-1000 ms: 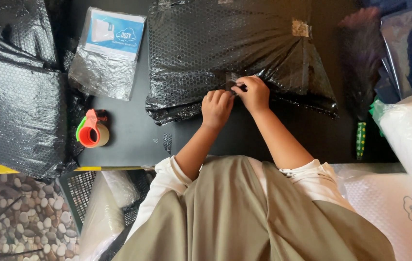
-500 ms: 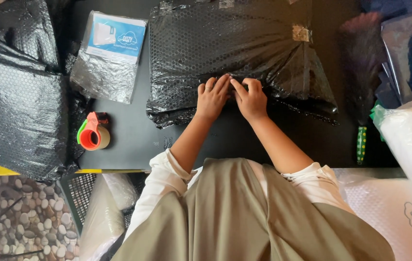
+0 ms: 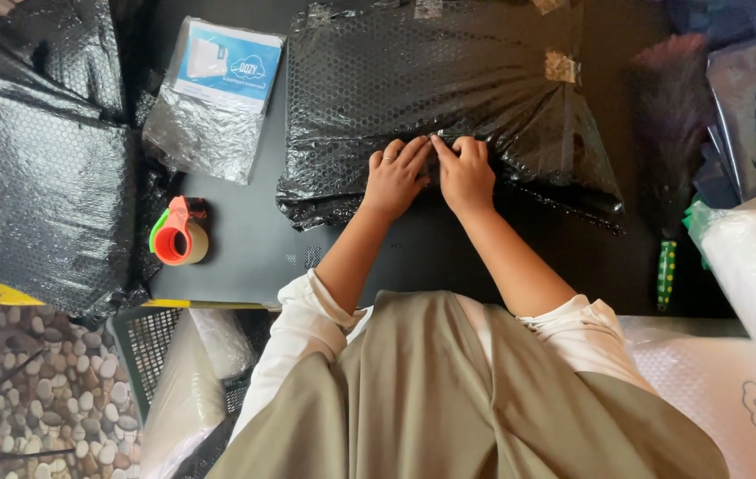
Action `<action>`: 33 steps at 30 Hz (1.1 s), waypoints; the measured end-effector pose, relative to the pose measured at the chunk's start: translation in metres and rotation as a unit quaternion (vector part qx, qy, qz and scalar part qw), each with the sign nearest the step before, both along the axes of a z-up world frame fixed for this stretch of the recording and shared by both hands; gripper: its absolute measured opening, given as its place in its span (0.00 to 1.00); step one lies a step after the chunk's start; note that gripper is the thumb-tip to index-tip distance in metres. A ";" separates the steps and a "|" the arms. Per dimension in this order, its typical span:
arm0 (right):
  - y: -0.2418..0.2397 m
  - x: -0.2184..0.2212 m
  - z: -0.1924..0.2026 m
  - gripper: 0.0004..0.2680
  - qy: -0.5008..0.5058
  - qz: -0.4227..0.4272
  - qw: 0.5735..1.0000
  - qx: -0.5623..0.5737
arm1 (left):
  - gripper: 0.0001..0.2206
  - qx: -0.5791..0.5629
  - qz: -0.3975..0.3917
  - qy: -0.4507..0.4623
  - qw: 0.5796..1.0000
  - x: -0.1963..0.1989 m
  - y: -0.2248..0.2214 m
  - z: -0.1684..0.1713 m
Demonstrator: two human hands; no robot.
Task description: The person wraps a black bubble-wrapped package with clear tape and then brushes the finished package with a duster.
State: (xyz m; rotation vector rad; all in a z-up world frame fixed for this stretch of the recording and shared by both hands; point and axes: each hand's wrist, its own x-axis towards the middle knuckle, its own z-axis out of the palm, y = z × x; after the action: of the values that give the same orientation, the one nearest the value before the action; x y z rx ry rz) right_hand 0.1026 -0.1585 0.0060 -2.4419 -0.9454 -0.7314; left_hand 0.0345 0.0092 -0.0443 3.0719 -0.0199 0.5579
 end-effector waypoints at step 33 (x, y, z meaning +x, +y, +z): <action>0.117 -0.170 -0.089 0.15 0.083 0.187 0.975 -0.090 | 0.12 -0.617 0.268 -0.098 0.733 -0.216 0.117 -0.014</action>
State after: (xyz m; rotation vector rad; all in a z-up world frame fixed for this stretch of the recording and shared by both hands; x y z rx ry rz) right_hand -0.0679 -0.0412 -0.0834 -2.3250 -1.4015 -0.3165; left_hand -0.1820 0.1263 -0.0579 1.6456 0.8657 0.5499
